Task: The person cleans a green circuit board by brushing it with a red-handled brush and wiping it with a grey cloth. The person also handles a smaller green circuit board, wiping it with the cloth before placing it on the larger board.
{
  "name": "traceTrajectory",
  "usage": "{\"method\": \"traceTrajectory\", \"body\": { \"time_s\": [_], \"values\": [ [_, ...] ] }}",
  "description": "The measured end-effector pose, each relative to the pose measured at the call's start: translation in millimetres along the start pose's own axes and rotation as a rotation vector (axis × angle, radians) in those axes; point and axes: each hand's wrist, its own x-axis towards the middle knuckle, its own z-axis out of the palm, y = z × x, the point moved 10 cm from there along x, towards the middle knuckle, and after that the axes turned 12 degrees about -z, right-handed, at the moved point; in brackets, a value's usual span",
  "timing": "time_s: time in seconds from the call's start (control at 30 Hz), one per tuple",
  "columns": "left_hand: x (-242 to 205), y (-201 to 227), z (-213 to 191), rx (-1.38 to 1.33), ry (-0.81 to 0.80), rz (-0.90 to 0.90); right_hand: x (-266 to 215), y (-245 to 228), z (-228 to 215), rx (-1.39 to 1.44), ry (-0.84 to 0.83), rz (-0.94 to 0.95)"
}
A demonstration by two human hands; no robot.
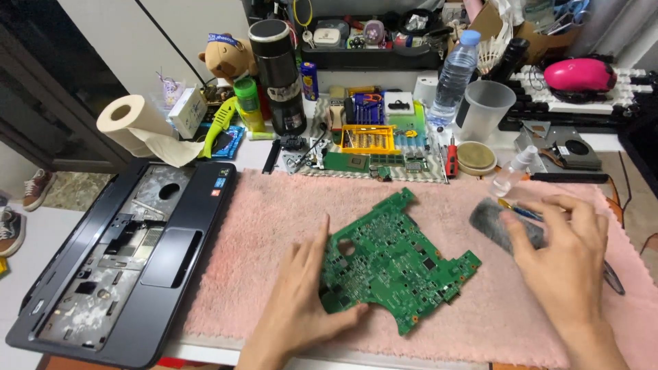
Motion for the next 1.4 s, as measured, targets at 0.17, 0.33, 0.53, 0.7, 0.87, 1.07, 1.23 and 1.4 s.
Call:
{"method": "traceTrajectory", "body": {
  "time_s": [0.17,0.33,0.53,0.7,0.87,1.07,1.23,1.4],
  "values": [
    [-15,25,-40,-0.116,0.071,0.230,-11,3,-1,0.689,-0.209,0.613],
    [-23,24,-42,-0.235,-0.044,0.203,-32,-23,14,1.256,-0.364,0.881],
    [-24,22,-22,-0.304,-0.040,0.238,-39,-36,9,1.447,-0.286,0.742],
    [-25,8,9,-0.691,-0.239,0.119,-26,-56,-14,1.807,-0.208,0.531],
    [-17,9,3,-0.528,-0.165,0.185,-17,-55,-18,1.831,-0.209,0.555],
    [-10,6,-4,-0.351,-0.065,0.212,-16,-55,-8,1.866,-0.241,0.574],
    [-6,0,-5,-0.346,-0.069,0.262,-16,-62,-6,1.948,-0.233,0.565],
    [1,2,-17,-0.301,-0.058,0.300,-4,-40,-4,1.531,-0.276,0.496]
  ]
}}
